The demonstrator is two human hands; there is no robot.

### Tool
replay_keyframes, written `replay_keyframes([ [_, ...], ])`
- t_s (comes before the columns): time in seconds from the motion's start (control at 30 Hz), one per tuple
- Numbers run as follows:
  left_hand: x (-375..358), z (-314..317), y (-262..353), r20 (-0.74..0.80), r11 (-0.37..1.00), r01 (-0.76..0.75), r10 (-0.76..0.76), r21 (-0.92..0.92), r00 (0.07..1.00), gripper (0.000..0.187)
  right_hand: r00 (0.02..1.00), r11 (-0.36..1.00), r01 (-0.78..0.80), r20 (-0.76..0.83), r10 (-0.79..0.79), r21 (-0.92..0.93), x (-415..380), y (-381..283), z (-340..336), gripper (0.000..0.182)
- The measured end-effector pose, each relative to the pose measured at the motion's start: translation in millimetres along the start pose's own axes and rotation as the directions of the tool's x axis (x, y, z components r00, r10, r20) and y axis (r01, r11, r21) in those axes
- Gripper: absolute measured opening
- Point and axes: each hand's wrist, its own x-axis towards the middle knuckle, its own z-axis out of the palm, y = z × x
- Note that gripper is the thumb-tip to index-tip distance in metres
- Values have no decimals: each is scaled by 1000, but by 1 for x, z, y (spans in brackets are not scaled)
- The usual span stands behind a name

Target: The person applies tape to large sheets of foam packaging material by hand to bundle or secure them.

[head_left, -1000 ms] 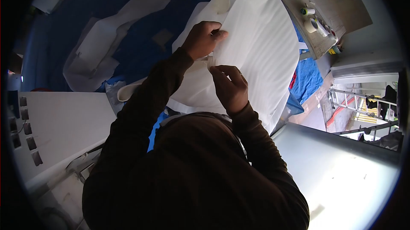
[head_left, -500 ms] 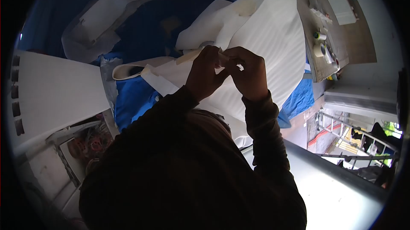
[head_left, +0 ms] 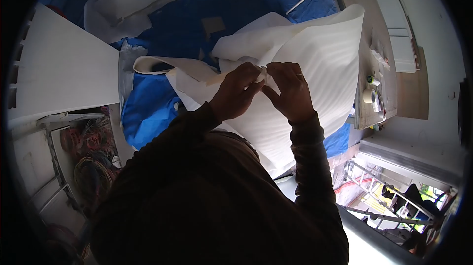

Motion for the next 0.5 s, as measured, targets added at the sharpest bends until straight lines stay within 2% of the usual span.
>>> replay_keyframes([
  [0.03, -1, 1, -2, -46, 989, -112, 117, 97, 992, 15, 1000, 1000, -9, 15, 9, 5, -2, 4, 3, 36],
  [0.2, -11, 1, 3, -37, 995, -27, 31, 99, 999, 18, 999, 999, 24, 44, -23, -38, -1, -1, -16, 20],
  [0.27, -12, 0, 2, -30, 995, -14, 17, 102, 999, 19, 984, 997, 39, 170, -48, 60, -3, 3, -24, 18],
  [0.37, -15, -3, 2, 49, 994, 39, -44, 104, 998, 18, 983, 994, 42, 174, -60, 105, -9, 7, -24, 17],
  [0.43, -10, -9, 8, -11, 989, -138, 139, 45, 990, 27, 990, 988, -4, 143, -18, 156, -15, 11, -32, 18],
  [0.47, -11, -22, 3, -17, 944, -160, 172, 289, 985, 48, 993, 977, -57, 116, 34, 204, -20, 13, -37, 19],
  [0.5, -13, -30, -1, -78, 888, -129, 182, 440, 980, 54, 988, 973, -137, 93, 121, 188, -25, 11, -43, 20],
])
